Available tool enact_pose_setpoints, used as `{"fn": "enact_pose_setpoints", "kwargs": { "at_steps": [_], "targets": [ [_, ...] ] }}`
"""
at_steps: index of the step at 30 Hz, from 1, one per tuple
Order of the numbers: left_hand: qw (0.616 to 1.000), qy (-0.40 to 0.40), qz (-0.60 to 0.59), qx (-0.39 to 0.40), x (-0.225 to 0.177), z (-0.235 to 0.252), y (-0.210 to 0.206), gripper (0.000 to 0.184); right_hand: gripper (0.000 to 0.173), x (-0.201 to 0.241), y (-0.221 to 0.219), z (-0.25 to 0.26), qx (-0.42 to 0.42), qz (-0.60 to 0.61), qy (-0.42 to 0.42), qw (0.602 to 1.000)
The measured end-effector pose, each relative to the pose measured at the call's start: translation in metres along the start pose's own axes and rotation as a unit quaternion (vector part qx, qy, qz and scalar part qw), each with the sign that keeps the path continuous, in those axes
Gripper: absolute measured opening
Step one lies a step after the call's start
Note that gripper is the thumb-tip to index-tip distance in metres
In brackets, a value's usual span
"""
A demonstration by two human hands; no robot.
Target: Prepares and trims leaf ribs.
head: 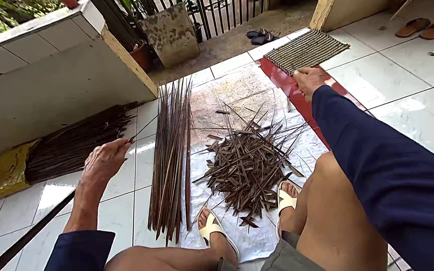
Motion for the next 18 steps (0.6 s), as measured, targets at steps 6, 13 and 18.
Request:
{"fn": "enact_pose_setpoints", "kwargs": {
  "at_steps": [6, 13, 18],
  "targets": [
    [0.994, -0.082, -0.070, -0.019, -0.105, 0.012, -0.025, 0.033, 0.042, 0.131, -0.052, -0.081, 0.122, 0.024, 0.221, 0.967],
    [0.981, -0.136, -0.134, -0.012, -0.159, 0.026, -0.036, 0.031, 0.035, 0.205, -0.105, -0.189, 0.176, 0.054, 0.366, 0.912],
    [0.981, -0.156, -0.112, -0.015, -0.183, 0.020, -0.040, 0.031, 0.035, 0.205, -0.123, -0.216, 0.201, 0.031, 0.380, 0.902]
  ]
}}
Point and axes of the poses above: each hand's wrist, its own z-axis towards the middle knuckle, its own y-axis out of the back of the hand, x = y × z, the point moved 9 cm from there along z, towards the middle knuckle, and after that the axes turned 12 degrees about -z, right-handed, at the moved point
